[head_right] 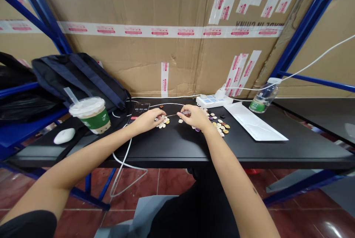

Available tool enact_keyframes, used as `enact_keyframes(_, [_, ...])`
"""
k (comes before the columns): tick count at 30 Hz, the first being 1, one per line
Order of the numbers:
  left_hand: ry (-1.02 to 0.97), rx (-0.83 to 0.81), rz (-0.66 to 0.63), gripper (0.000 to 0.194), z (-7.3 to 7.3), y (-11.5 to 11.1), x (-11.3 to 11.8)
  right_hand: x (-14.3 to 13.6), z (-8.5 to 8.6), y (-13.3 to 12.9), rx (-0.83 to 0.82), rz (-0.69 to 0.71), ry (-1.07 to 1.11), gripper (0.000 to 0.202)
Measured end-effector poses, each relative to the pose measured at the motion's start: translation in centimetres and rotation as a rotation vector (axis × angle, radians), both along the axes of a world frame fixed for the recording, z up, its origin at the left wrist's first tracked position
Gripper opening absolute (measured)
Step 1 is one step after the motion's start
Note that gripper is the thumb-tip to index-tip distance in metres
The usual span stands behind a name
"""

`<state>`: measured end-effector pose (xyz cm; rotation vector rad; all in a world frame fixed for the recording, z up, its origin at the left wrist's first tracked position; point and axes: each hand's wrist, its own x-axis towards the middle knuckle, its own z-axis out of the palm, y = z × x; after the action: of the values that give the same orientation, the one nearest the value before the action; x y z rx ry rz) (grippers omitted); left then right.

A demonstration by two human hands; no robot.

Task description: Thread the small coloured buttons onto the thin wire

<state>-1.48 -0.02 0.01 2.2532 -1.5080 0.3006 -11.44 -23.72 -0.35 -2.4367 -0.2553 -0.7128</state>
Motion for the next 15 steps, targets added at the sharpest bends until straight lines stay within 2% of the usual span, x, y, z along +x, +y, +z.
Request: enact_keyframes(15, [-0.007, 0.009, 0.006, 0.017, 0.05, 0.02, -0.07, 0.03, -0.09, -0.11, 0.019, 0.003, 0.011, 0.026])
